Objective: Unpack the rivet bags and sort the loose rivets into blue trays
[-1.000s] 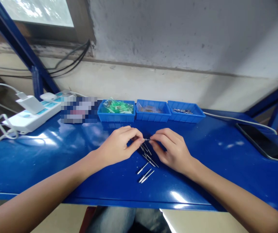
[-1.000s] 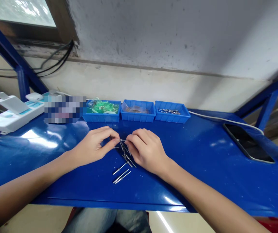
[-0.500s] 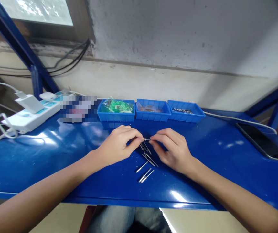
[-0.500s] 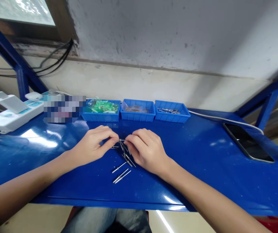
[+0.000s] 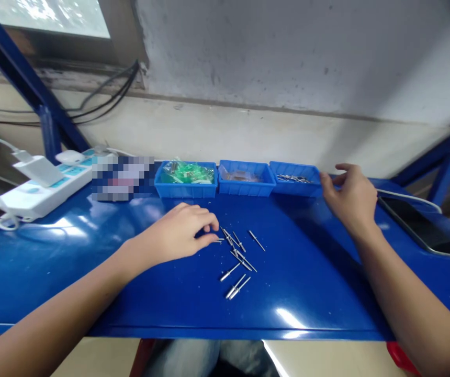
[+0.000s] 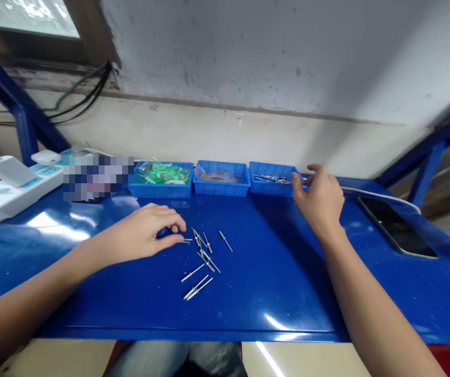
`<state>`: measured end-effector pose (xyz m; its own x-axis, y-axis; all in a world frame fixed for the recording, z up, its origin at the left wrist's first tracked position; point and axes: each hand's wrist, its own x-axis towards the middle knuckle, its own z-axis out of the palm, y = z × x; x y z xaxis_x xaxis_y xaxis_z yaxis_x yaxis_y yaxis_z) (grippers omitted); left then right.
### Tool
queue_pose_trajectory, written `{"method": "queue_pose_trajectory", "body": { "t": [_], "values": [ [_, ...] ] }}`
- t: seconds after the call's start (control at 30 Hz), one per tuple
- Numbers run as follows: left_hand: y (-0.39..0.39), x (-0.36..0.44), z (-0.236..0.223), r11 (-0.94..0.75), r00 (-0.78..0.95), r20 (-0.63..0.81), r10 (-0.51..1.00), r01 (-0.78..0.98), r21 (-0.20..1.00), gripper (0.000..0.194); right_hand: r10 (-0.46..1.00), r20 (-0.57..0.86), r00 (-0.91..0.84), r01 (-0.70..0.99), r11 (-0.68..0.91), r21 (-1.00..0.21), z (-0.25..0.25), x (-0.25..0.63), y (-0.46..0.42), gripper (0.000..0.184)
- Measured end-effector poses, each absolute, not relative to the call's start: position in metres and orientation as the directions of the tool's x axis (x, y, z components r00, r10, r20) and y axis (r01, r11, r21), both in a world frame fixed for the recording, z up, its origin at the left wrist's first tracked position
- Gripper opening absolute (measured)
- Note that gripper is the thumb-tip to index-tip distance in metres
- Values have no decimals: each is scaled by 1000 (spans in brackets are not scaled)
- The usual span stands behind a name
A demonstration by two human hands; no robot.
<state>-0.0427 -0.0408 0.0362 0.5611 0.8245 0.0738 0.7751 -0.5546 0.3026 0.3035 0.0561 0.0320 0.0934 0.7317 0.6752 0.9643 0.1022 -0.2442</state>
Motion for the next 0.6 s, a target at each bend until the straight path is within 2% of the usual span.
{"method": "queue_pose_trajectory", "body": {
  "t": [0.17, 0.33, 0.5, 0.6],
  "values": [
    [-46, -55, 39, -551, 583, -34, 812, 783, 290, 19, 777, 629, -24, 934, 242, -263, 29, 276, 42, 40],
    [-47, -63, 43, -556, 604, -80, 793, 771, 310, 9, 773, 598, -213, 873, 425, -239, 23, 249, 30, 36],
    [-51, -45, 36, -605, 645, -31, 763, 731, 316, 13, 739, 557, -378, 793, 569, -216, 14, 225, 14, 30],
    [-53, -37, 34, -613, 656, 8, 755, 701, 365, 12, 680, 526, -511, 698, 686, -208, 11, 213, 3, 29]
  ]
}}
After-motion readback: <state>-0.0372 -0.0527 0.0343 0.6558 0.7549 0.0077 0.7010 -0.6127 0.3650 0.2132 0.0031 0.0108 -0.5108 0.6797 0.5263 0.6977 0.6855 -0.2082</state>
